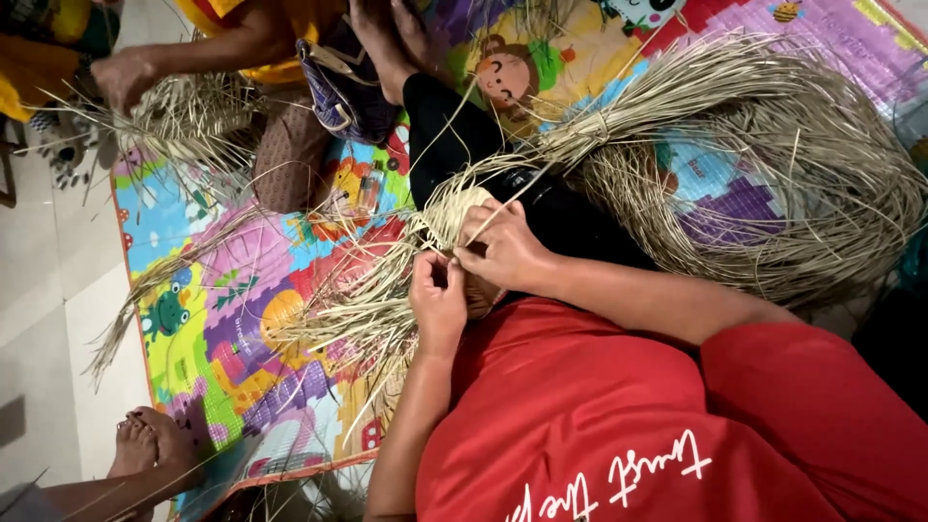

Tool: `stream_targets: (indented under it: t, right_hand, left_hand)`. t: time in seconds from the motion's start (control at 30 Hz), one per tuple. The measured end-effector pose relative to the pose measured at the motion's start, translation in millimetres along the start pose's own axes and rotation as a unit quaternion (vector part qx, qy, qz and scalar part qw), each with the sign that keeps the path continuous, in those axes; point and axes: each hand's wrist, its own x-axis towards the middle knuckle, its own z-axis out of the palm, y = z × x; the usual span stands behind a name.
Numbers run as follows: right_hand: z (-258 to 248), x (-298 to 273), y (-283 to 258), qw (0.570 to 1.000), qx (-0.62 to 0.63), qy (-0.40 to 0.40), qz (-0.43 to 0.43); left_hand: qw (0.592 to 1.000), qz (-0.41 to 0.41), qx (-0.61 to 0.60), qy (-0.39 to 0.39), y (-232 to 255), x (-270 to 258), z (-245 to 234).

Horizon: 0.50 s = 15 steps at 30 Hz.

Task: Weaving dried straw or grass strands into a basket or hat base while sitting on the floor.

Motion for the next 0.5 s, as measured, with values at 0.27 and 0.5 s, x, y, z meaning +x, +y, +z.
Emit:
stream_targets:
  t: [0.27, 0.5]
  right_hand:
    - [-5, 5, 1, 0.997, 0.033, 0.069, -0.02]
    - [-6, 3, 11, 0.996, 0.063, 0.065, 0.004]
  left_hand:
    - [0.998, -0.038, 0.038, 0.016, 9, 9, 10]
    - [0.985, -0.128, -0.054, 0.098, -25, 43, -28]
